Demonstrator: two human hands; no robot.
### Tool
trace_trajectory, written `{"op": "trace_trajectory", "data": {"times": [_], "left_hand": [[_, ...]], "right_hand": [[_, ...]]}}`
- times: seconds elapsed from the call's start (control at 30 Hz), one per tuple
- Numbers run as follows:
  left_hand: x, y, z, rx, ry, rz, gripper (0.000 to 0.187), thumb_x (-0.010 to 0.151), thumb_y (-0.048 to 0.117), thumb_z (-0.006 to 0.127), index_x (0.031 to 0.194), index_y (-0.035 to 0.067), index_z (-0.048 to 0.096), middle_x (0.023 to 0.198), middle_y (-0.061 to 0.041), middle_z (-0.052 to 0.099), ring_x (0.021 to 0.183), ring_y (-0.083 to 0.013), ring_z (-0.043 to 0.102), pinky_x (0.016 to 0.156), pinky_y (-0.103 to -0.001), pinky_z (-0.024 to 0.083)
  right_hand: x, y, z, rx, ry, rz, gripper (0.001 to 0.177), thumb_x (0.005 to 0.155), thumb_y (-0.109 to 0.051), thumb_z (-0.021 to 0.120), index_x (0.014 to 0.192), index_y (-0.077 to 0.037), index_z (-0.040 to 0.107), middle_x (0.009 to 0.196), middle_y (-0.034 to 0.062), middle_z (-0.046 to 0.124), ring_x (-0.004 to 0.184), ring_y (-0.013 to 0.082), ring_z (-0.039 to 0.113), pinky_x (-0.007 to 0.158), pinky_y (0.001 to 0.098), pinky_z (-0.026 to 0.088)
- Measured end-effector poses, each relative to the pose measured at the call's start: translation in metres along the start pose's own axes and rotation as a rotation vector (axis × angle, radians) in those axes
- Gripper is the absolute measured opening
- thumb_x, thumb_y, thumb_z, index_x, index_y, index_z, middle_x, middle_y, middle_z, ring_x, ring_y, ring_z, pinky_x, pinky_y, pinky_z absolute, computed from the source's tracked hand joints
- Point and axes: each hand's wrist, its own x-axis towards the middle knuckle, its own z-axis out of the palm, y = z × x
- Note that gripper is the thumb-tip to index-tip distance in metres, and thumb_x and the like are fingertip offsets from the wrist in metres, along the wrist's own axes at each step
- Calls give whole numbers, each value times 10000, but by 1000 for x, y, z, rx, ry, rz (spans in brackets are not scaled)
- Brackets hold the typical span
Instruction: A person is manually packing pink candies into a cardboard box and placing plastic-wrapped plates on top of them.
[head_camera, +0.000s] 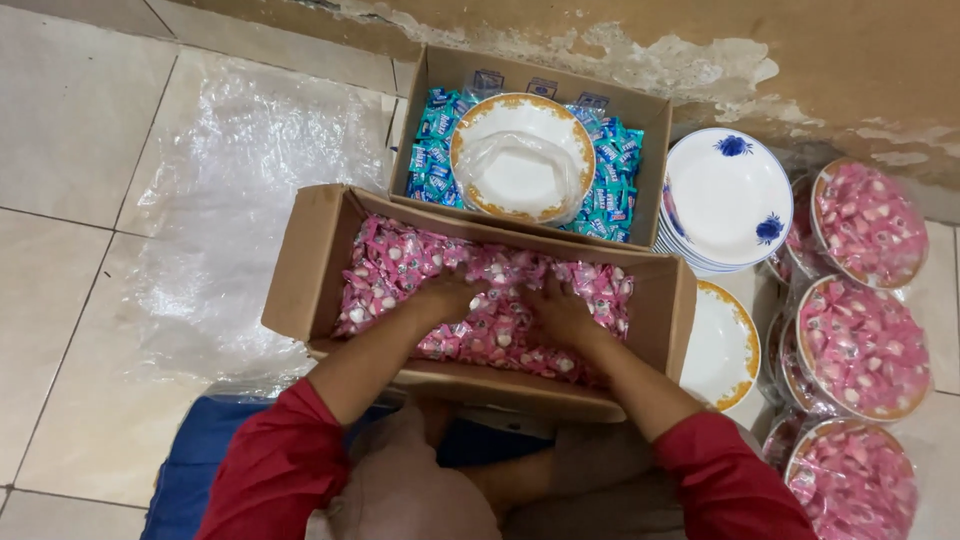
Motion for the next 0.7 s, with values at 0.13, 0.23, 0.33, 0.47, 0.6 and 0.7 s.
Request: {"op": "trace_trajectory", "data": {"times": [0.13, 0.23, 0.33, 0.47, 0.6, 0.7], "left_hand": [[0, -20, 3, 38, 112, 177, 495, 866, -12, 592, 1299, 207, 691, 1360, -253, 600, 1268, -444, 596, 944, -554, 548], [-11, -37, -8, -456, 264, 222, 499, 825, 10, 604, 1294, 151, 700, 1253, -246, 683, 1203, -454, 633, 972, -577, 528], [-53, -23, -42, -1494, 145, 132, 257, 914, 17, 641, 1161, 87, 642, 1088, -32, 571, 975, -195, 645, 827, -424, 656], [-58, -22, -60, -1857, 1, 144, 99, 962, 91, 629, 1040, 125, 578, 845, 23, 518, 822, -179, 698, 916, -478, 638], [-30, -37, -38, -1986, -20, 163, 146, 958, 172, 641, 1069, 164, 547, 908, 18, 583, 890, -225, 712, 965, -527, 600], [-30, -37, -41, -2016, -28, 134, 109, 950, 215, 675, 1019, 173, 602, 908, -23, 619, 905, -357, 742, 938, -597, 601]], "right_hand": [[-8, -6, 1, 92, 59, -105, 643, 798, -231, 752, 1402, -303, 542, 1267, 248, 555, 1148, 536, 614, 866, 601, 570], [-13, -10, -11, 249, 283, -138, 325, 798, -185, 668, 1122, -187, 699, 1098, 127, 679, 1013, 419, 696, 793, 563, 599], [-11, 1, -13, 756, 315, 10, 361, 835, -137, 695, 1193, -168, 725, 1098, 164, 739, 1070, 404, 690, 872, 500, 593], [-13, 5, -27, 1590, 150, 373, 518, 942, -136, 646, 1439, -122, 504, 1291, 112, 597, 748, 207, 675, 548, 323, 625], [-27, -14, -57, 1910, 201, 442, 428, 984, -177, 631, 1397, -101, 547, 1128, 103, 507, 695, 222, 664, 522, 143, 577], [-17, -3, -59, 2030, 60, 513, 336, 962, -360, 714, 1048, -66, 577, 661, 145, 634, 543, 240, 694, 449, 296, 560]]}}
